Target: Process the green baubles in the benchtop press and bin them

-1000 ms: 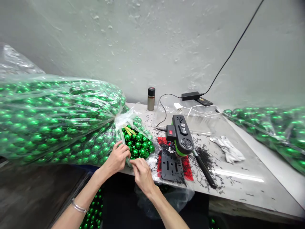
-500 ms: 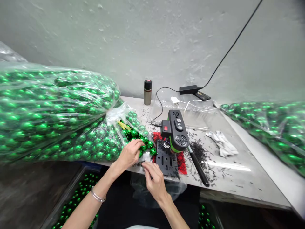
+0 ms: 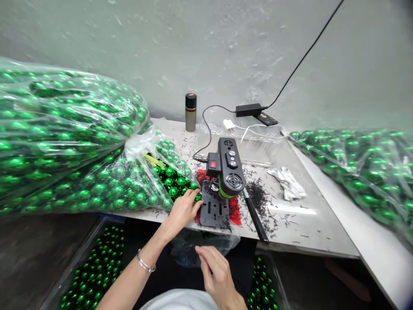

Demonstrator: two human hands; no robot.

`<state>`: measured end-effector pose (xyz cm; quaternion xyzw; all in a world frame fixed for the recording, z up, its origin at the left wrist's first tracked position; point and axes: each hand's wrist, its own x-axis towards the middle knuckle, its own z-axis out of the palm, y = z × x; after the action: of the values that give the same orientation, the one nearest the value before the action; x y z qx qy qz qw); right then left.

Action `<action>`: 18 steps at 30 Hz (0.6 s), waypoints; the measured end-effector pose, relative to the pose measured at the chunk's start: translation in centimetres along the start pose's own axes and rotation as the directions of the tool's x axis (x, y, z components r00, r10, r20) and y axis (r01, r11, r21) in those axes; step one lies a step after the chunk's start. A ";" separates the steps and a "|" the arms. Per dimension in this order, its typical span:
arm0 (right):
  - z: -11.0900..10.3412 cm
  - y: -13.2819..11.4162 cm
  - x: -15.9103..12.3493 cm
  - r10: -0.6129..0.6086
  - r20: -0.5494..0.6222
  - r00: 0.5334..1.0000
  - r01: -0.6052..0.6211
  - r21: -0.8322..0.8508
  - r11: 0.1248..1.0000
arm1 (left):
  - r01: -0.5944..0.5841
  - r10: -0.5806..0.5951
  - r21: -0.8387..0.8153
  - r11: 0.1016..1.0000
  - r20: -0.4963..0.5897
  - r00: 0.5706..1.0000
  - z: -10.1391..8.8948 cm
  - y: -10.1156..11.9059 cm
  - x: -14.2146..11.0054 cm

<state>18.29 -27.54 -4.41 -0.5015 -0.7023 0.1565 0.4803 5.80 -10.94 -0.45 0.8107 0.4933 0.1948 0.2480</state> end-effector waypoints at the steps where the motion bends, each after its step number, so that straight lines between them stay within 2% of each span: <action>1: -0.2 0.0 -0.2 0.006 0.003 1.000 -0.006 -0.007 1.000 | 0.051 -0.054 -0.157 0.986 -0.019 0.998 -0.3 -0.1 -0.5; 2: -0.5 0.1 -0.4 0.010 0.004 1.000 -0.010 -0.013 1.000 | 0.120 -0.128 -0.335 0.935 -0.003 0.992 -0.5 -0.1 -1.1; 3: -0.7 0.0 -0.5 0.016 0.004 1.000 -0.016 -0.016 1.000 | 0.200 -0.203 -0.513 0.835 0.051 0.978 -0.7 -0.1 -1.8; 5: -1.1 -0.2 -0.3 0.025 0.000 1.000 -0.025 -0.016 1.000 | 0.344 -0.290 -0.780 0.523 0.216 0.932 -0.9 0.3 -3.3; 7: -1.4 -0.6 0.3 0.005 -0.024 1.000 -0.006 -0.014 1.000 | 0.421 -0.308 -0.883 0.209 0.349 0.885 -0.7 0.9 -4.6; 8: -1.4 -0.9 0.8 -0.007 -0.052 0.999 0.006 -0.013 1.000 | 0.437 -0.313 -0.895 0.091 0.391 0.866 -0.5 1.2 -5.1; 10: -1.4 -1.5 1.8 -0.010 -0.133 0.991 0.008 -0.017 1.000 | 0.450 -0.315 -0.891 -0.063 0.446 0.838 0.0 1.9 -5.9; 13: -1.2 -2.2 3.4 0.056 -0.245 0.968 -0.068 -0.043 0.997 | 0.457 -0.302 -0.877 -0.147 0.479 0.824 0.7 2.7 -6.6; 18: -1.1 -1.9 4.6 0.133 -0.316 0.939 -0.169 -0.091 0.981 | 0.483 -0.295 -0.870 -0.098 0.489 0.821 1.8 3.3 -7.3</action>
<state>17.98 -24.74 -0.22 -0.5995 -0.5859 0.0714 0.5406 5.94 -19.14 -0.42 0.2423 0.4156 0.3380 0.8089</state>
